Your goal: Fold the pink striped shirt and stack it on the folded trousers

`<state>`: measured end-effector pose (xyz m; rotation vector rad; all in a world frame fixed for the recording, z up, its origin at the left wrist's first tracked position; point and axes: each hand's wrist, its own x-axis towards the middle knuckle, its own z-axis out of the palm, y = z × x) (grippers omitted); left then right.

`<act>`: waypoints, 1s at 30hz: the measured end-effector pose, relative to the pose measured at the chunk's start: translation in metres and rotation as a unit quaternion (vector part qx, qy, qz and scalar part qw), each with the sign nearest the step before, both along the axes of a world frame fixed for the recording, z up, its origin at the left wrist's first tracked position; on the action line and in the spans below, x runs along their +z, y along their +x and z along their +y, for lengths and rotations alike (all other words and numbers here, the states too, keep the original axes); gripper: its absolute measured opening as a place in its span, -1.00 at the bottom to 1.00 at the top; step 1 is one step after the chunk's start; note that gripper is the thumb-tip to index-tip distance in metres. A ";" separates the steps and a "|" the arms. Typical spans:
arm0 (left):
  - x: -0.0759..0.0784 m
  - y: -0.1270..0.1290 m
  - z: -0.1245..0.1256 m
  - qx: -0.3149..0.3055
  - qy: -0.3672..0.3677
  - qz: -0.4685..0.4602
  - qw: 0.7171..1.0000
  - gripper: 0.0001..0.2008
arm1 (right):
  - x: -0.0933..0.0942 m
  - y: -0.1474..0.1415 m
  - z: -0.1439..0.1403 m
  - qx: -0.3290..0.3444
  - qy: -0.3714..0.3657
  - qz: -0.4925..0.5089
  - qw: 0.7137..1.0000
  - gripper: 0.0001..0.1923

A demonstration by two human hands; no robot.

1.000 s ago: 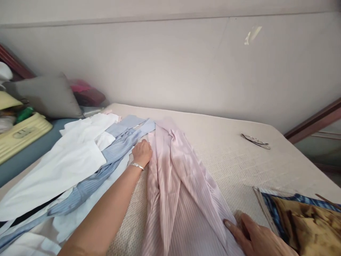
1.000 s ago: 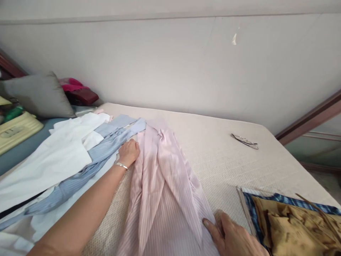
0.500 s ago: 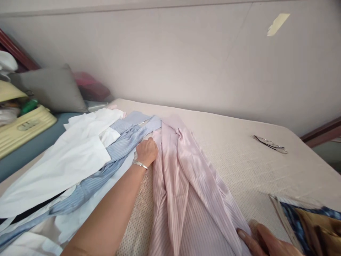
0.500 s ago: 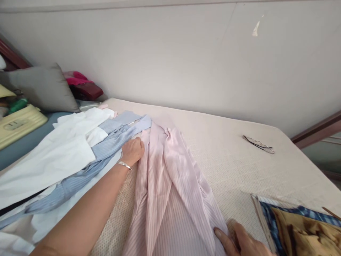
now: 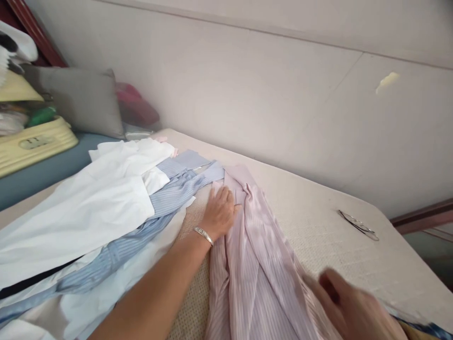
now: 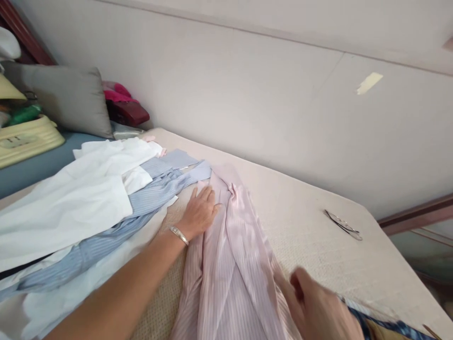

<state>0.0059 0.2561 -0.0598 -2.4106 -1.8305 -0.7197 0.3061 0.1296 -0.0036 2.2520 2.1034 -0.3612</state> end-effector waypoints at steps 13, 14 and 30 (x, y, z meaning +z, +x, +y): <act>-0.036 0.034 -0.015 -0.196 -0.012 -0.007 0.981 -0.29 | -0.012 -0.153 0.349 -0.067 0.067 0.258 0.961 -0.81; -0.035 0.033 -0.015 -0.197 -0.012 -0.007 0.980 -0.29 | -0.014 -0.153 0.353 -0.069 0.073 0.266 0.959 -0.81; -0.027 0.033 -0.013 -0.205 -0.077 -0.001 0.976 -0.20 | 0.000 -0.003 0.155 0.117 -0.045 0.422 0.898 -0.80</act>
